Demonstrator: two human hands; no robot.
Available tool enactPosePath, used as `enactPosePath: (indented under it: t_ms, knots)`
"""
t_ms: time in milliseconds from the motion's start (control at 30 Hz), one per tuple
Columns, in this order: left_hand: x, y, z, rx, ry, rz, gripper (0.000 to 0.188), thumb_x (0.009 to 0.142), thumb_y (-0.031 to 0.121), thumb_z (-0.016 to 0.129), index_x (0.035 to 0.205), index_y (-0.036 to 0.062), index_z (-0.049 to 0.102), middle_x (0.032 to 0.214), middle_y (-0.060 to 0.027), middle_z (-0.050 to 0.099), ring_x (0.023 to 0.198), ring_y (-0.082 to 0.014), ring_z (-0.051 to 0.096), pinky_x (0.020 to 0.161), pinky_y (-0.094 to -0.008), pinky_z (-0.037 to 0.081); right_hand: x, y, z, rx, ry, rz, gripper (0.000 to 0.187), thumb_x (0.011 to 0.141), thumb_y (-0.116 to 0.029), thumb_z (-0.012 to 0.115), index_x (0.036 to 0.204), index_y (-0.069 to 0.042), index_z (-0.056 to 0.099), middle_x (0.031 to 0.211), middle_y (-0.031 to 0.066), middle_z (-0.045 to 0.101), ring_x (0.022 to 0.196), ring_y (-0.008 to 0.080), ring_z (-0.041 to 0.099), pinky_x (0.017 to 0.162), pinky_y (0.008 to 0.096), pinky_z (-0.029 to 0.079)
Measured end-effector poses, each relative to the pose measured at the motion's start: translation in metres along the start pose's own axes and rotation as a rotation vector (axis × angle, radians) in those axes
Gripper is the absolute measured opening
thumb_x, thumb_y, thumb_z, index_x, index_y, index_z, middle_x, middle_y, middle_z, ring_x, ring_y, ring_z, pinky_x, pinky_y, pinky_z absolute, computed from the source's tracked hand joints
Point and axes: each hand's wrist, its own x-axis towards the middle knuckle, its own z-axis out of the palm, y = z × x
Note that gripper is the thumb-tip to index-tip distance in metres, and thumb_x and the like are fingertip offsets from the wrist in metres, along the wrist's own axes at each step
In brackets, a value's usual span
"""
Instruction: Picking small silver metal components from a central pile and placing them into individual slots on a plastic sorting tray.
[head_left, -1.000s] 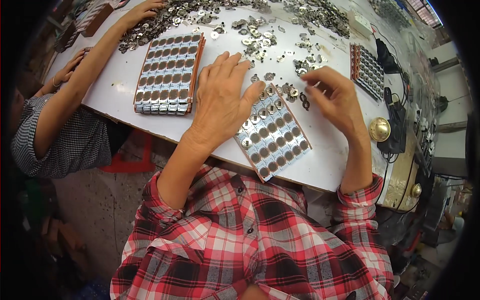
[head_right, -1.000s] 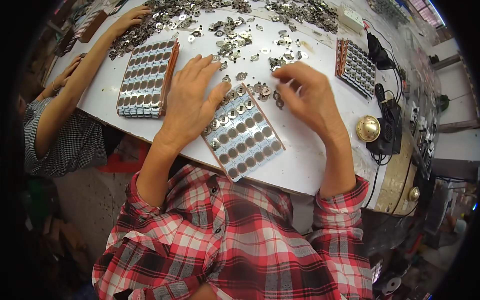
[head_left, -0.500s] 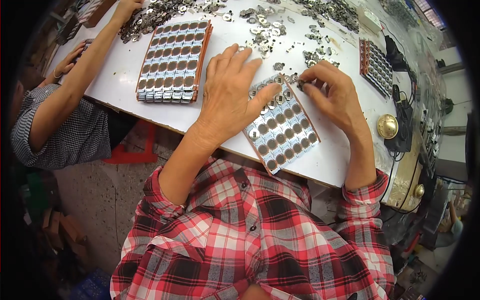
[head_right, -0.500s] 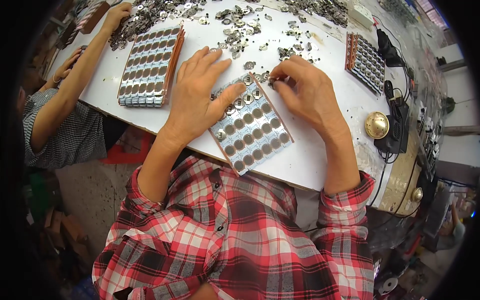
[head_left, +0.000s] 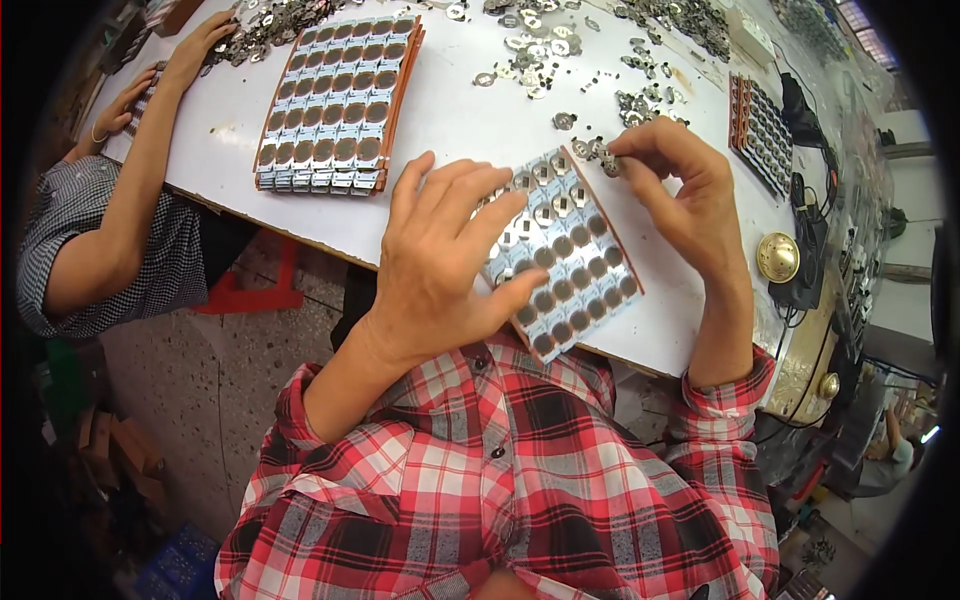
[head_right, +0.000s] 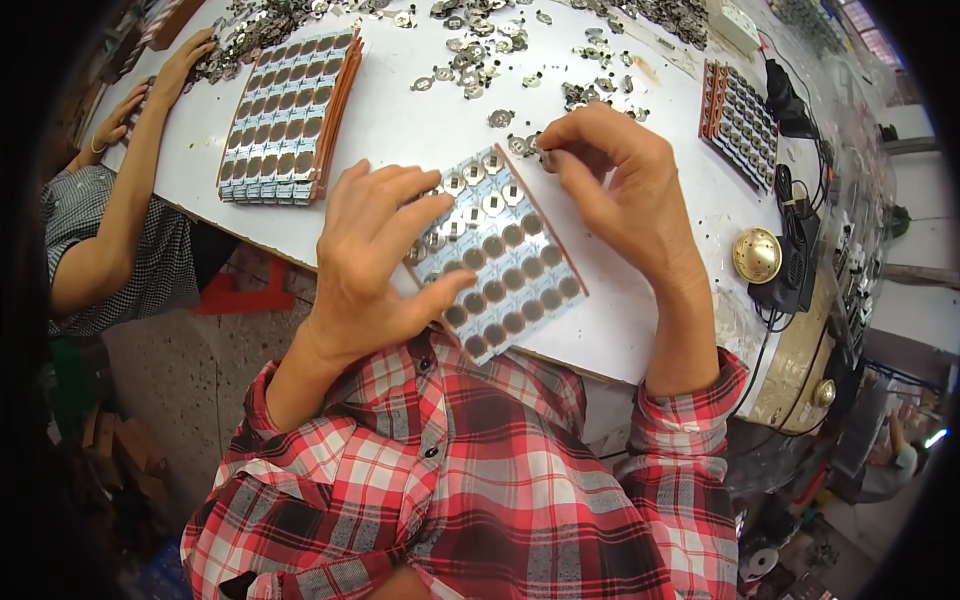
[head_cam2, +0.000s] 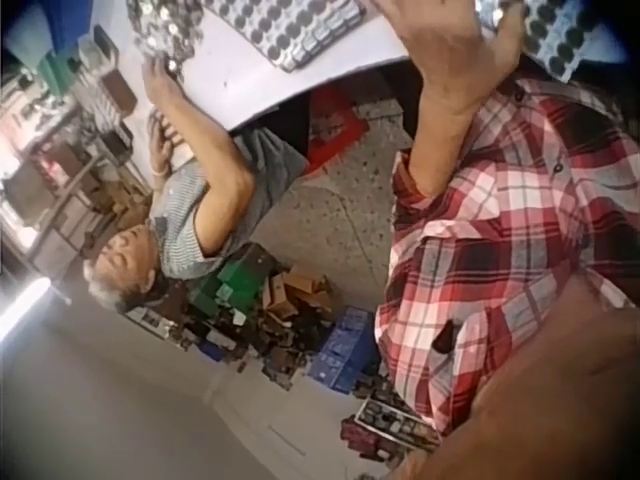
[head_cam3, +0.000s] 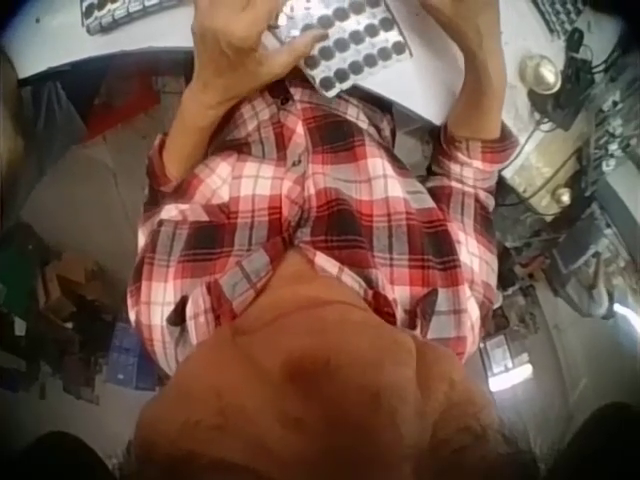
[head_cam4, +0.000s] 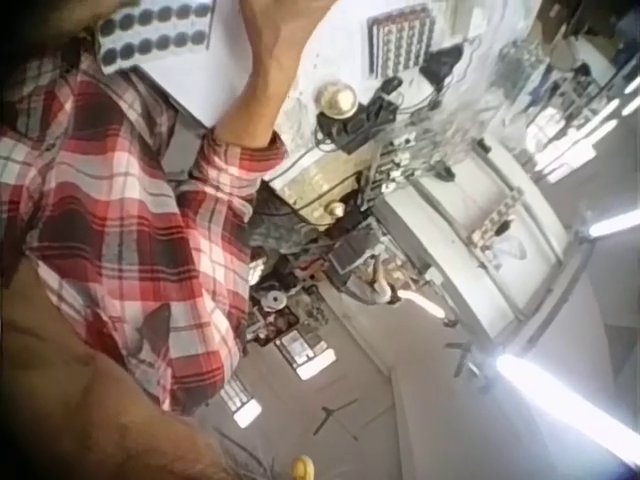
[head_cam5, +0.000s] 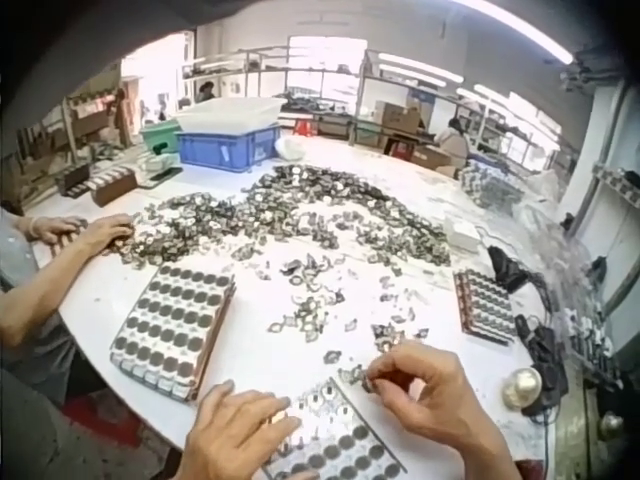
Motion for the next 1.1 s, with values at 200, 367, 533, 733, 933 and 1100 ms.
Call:
enactPosePath:
  t_ms: [200, 367, 533, 733, 933, 1100]
  knots:
    - [-0.008, 0.004, 0.000, 0.034, -0.003, -0.010, 0.058, 0.071, 0.028, 0.089, 0.119, 0.0032, 0.069, 0.125, -0.0161, 0.067, 0.120, -0.0384, 0.062, 0.109, -0.0603, 0.041, 0.002, -0.001, 0.014, -0.296, -0.077, -0.161, 0.015, 0.092, 0.005, 0.065, 0.104, 0.001, 0.072, 0.092, 0.0050, 0.067, 0.078, 0.0119, 0.062, 0.070, 0.0254, 0.049]
    - [0.006, 0.006, 0.006, 0.140, -0.045, -0.059, 0.058, 0.079, 0.025, 0.084, 0.128, 0.0000, 0.065, 0.136, -0.0173, 0.061, 0.129, -0.0384, 0.056, 0.112, -0.0593, 0.036, 0.006, 0.005, 0.014, -0.325, 0.126, -0.192, 0.020, 0.093, 0.010, 0.063, 0.107, 0.001, 0.073, 0.095, 0.0063, 0.068, 0.081, 0.0126, 0.064, 0.073, 0.0254, 0.050]
    - [0.006, 0.003, 0.007, 0.119, 0.033, -0.059, 0.060, 0.079, 0.027, 0.086, 0.128, -0.0010, 0.065, 0.134, -0.0188, 0.062, 0.127, -0.0383, 0.057, 0.109, -0.0524, 0.042, 0.002, -0.008, 0.012, -0.139, 0.038, -0.236, 0.019, 0.090, 0.012, 0.065, 0.104, 0.002, 0.074, 0.100, 0.0073, 0.069, 0.089, 0.0137, 0.066, 0.080, 0.0250, 0.052]
    - [-0.006, 0.000, 0.002, -0.159, 0.337, -0.030, 0.047, 0.076, 0.018, 0.089, 0.114, -0.0004, 0.070, 0.107, -0.0157, 0.073, 0.095, -0.0310, 0.071, 0.077, -0.0372, 0.057, -0.007, -0.022, 0.032, 0.176, -0.179, -0.278, 0.021, 0.084, 0.012, 0.073, 0.103, 0.004, 0.075, 0.104, 0.0125, 0.068, 0.098, 0.0206, 0.065, 0.086, 0.0305, 0.051]
    - [0.006, 0.025, 0.002, -1.196, 0.180, -0.622, 0.024, 0.092, -0.004, 0.076, 0.114, -0.0091, 0.066, 0.103, -0.0121, 0.073, 0.088, -0.0128, 0.070, 0.073, -0.0231, 0.057, -0.012, -0.033, 0.042, 0.053, -0.086, -0.444, 0.022, 0.081, 0.012, 0.075, 0.102, 0.005, 0.074, 0.104, 0.0135, 0.068, 0.097, 0.0217, 0.066, 0.086, 0.0318, 0.052]
    - [0.011, 0.022, 0.005, -1.255, 0.196, -0.647, 0.023, 0.094, -0.005, 0.074, 0.114, -0.0094, 0.065, 0.101, -0.0140, 0.072, 0.092, -0.0154, 0.073, 0.078, -0.0250, 0.063, -0.016, -0.038, 0.047, 0.223, -0.009, -0.245, 0.024, 0.089, 0.008, 0.072, 0.112, 0.004, 0.071, 0.105, 0.0105, 0.071, 0.100, 0.0177, 0.069, 0.088, 0.0288, 0.055]
